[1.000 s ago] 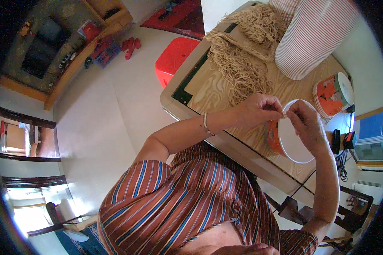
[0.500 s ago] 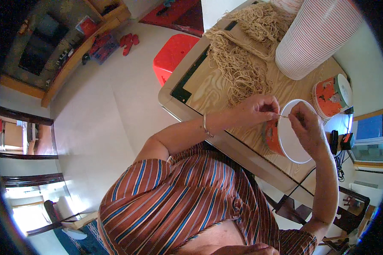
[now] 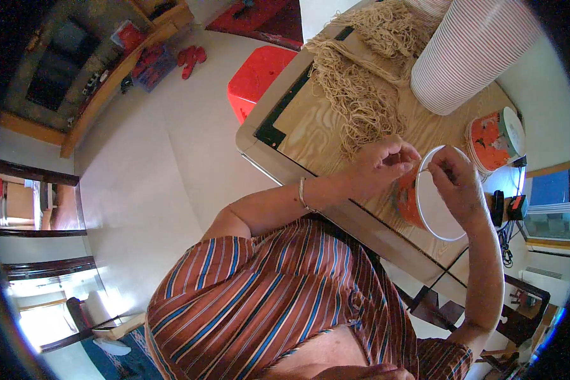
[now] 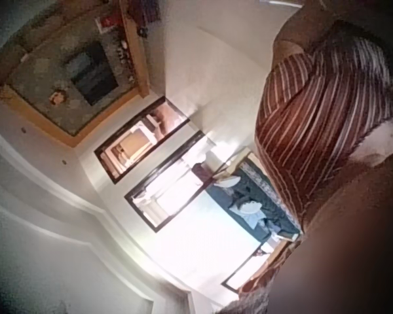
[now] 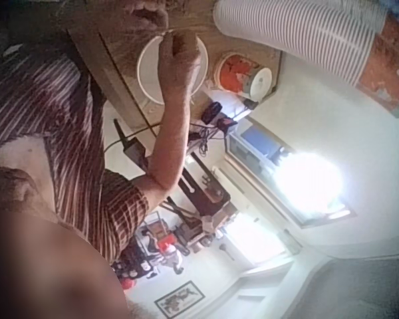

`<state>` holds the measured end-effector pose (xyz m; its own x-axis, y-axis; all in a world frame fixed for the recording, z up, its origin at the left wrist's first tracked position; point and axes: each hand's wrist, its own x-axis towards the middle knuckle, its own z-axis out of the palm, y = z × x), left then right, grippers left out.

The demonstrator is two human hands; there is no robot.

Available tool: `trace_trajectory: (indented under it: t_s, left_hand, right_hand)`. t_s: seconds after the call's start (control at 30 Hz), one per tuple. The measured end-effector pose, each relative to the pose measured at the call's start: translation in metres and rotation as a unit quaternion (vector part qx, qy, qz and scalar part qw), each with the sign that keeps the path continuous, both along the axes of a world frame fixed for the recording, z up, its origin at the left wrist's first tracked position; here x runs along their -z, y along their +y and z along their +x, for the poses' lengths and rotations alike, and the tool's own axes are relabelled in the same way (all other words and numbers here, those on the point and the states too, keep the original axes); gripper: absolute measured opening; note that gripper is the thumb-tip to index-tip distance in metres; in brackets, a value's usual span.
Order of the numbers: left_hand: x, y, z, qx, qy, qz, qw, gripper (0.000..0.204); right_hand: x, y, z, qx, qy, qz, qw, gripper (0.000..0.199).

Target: Tying strings onto paper containers as part of a manufacturing or packaging process.

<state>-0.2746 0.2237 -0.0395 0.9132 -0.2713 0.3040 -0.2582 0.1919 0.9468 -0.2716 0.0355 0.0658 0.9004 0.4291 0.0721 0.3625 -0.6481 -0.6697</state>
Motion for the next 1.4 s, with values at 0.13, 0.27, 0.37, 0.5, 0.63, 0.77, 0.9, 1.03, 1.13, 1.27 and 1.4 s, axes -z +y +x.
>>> trace_trajectory:
  t_s: [0.13, 0.27, 0.37, 0.5, 0.63, 0.77, 0.9, 1.03, 1.13, 1.27, 1.4]
  left_hand:
    - [-0.018, 0.005, 0.003, -0.002, -0.087, 0.067, 0.994, 0.018]
    - [-0.016, 0.000, 0.009, 0.045, -0.103, 0.043, 0.993, 0.018]
    - [-0.016, 0.000, 0.010, 0.061, -0.100, 0.020, 0.993, 0.016]
    - [-0.014, 0.001, 0.015, 0.096, -0.098, -0.003, 0.991, 0.009]
    - [-0.009, 0.002, 0.017, 0.089, -0.116, -0.010, 0.989, 0.006]
    - [0.000, 0.007, 0.021, 0.094, -0.147, -0.007, 0.985, 0.006]
    - [-0.001, 0.007, 0.023, 0.113, -0.170, -0.007, 0.979, 0.006]
    - [0.006, 0.005, 0.023, 0.123, -0.187, 0.000, 0.975, 0.009]
    - [0.015, 0.000, 0.014, 0.195, 0.042, -0.137, 0.970, 0.017]
    - [0.020, 0.008, 0.012, 0.136, 0.105, -0.140, 0.975, 0.021]
    - [-0.005, 0.010, 0.009, 0.056, 0.058, -0.066, 0.995, 0.021]
  right_hand:
    - [-0.005, 0.003, 0.000, 0.019, 0.027, -0.034, 0.999, 0.012]
    - [-0.006, 0.005, 0.000, 0.007, 0.011, -0.031, 0.999, 0.013]
    - [-0.006, 0.005, 0.001, -0.015, -0.018, -0.042, 0.999, 0.013]
    - [-0.007, 0.004, -0.002, 0.008, 0.020, 0.012, 1.000, 0.011]
    - [-0.011, 0.012, -0.007, 0.024, 0.126, 0.121, 0.984, 0.022]
    - [-0.029, 0.022, -0.019, 0.085, 0.134, 0.144, 0.977, 0.020]
    - [-0.027, 0.022, -0.021, 0.049, 0.082, 0.147, 0.984, 0.021]
    - [-0.026, 0.020, -0.016, 0.042, 0.064, 0.163, 0.984, 0.021]
    - [-0.025, 0.018, -0.013, 0.039, 0.083, 0.175, 0.980, 0.021]
    - [-0.026, 0.016, -0.010, 0.039, 0.077, 0.170, 0.982, 0.021]
    - [-0.022, 0.014, -0.007, 0.038, 0.081, 0.172, 0.981, 0.022]
